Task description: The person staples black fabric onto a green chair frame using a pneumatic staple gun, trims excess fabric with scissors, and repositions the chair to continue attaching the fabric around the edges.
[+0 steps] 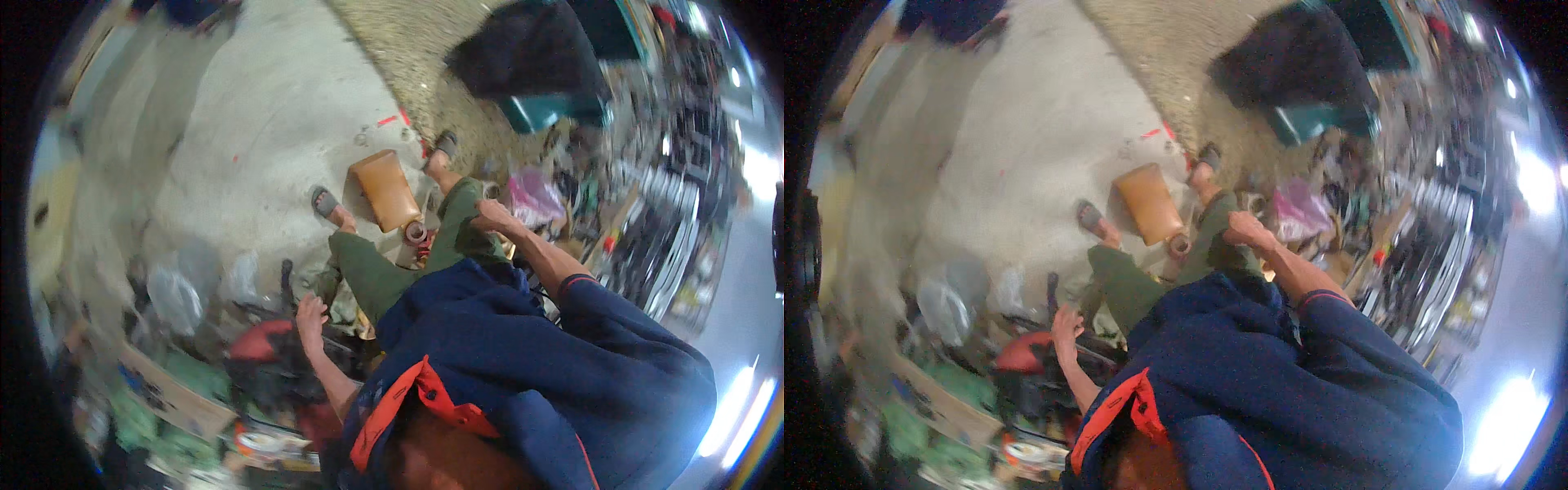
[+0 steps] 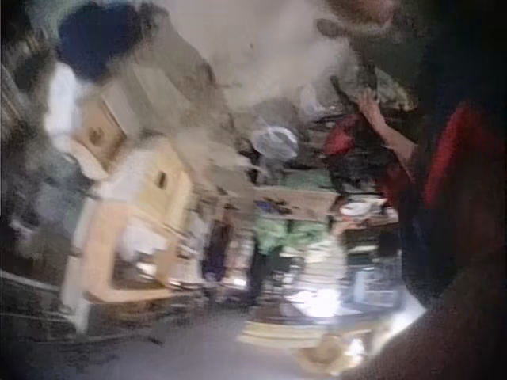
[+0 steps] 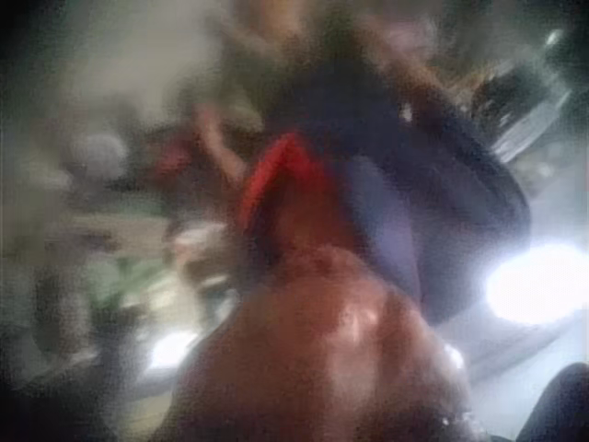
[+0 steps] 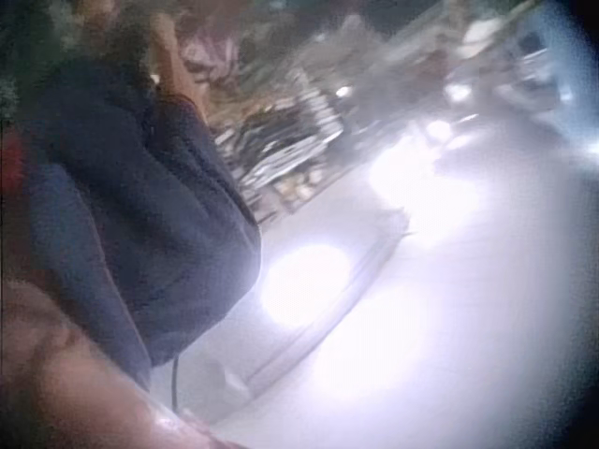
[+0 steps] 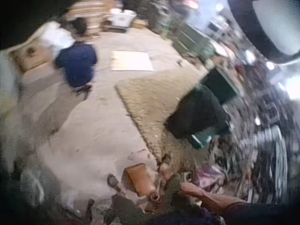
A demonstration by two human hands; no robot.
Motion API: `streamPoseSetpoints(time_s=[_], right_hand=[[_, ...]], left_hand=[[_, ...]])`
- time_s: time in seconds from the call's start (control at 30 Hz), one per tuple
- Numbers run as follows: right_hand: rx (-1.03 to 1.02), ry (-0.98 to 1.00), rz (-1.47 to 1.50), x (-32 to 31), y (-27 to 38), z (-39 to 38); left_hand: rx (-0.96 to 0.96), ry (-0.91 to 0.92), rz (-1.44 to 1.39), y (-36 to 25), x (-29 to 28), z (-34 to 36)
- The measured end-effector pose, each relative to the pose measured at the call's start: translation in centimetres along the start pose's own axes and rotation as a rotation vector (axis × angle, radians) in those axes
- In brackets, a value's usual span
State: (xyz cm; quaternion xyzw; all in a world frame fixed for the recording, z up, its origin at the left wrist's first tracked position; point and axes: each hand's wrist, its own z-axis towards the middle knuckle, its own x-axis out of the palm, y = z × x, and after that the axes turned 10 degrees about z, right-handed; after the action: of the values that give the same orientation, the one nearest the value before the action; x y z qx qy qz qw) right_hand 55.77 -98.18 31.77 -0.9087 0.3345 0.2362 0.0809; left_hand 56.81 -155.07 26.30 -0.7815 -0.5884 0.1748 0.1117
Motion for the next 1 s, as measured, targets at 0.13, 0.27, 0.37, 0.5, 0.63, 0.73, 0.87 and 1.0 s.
streamPoseSetpoints(time_s=[0.13, 0.27, 0.37, 0.5, 0.63, 0.73, 0.87, 1.0], right_hand=[[0.248, 0.315, 0.523, 1.7, -7.0, -1.1], [0.122, 0.258, 0.673, 4.1, -13.8, -1.0], [0.099, 0.338, 0.920, 4.5, -18.6, -0.1], [0.056, 0.496, 1.302, 3.1, -24.6, 0.7], [0.017, 0.635, 1.672, 1.0, -29.1, -0.6], [-0.030, 0.696, 1.854, -0.4, -29.8, -1.1], [-0.137, 0.717, 1.891, -1.5, -30.0, 0.1], [-0.212, 0.669, 1.841, -2.8, -30.2, 1.5]], left_hand=[[-0.134, -0.052, 0.323, -9.9, 1.5, 3.9], [-0.162, -0.022, 0.625, -19.1, 5.7, 5.4], [-0.195, 0.022, 0.793, -27.4, 13.1, 5.3], [-0.088, 0.136, 0.994, -36.8, 29.7, 4.8], [0.167, 0.284, 1.104, -43.8, 48.9, 1.9], [0.387, 0.500, 1.179, -47.5, 59.2, -1.2], [0.385, 0.534, 1.246, -50.1, 65.3, -2.2], [0.305, 0.387, 1.242, -50.8, 63.7, 0.9]])
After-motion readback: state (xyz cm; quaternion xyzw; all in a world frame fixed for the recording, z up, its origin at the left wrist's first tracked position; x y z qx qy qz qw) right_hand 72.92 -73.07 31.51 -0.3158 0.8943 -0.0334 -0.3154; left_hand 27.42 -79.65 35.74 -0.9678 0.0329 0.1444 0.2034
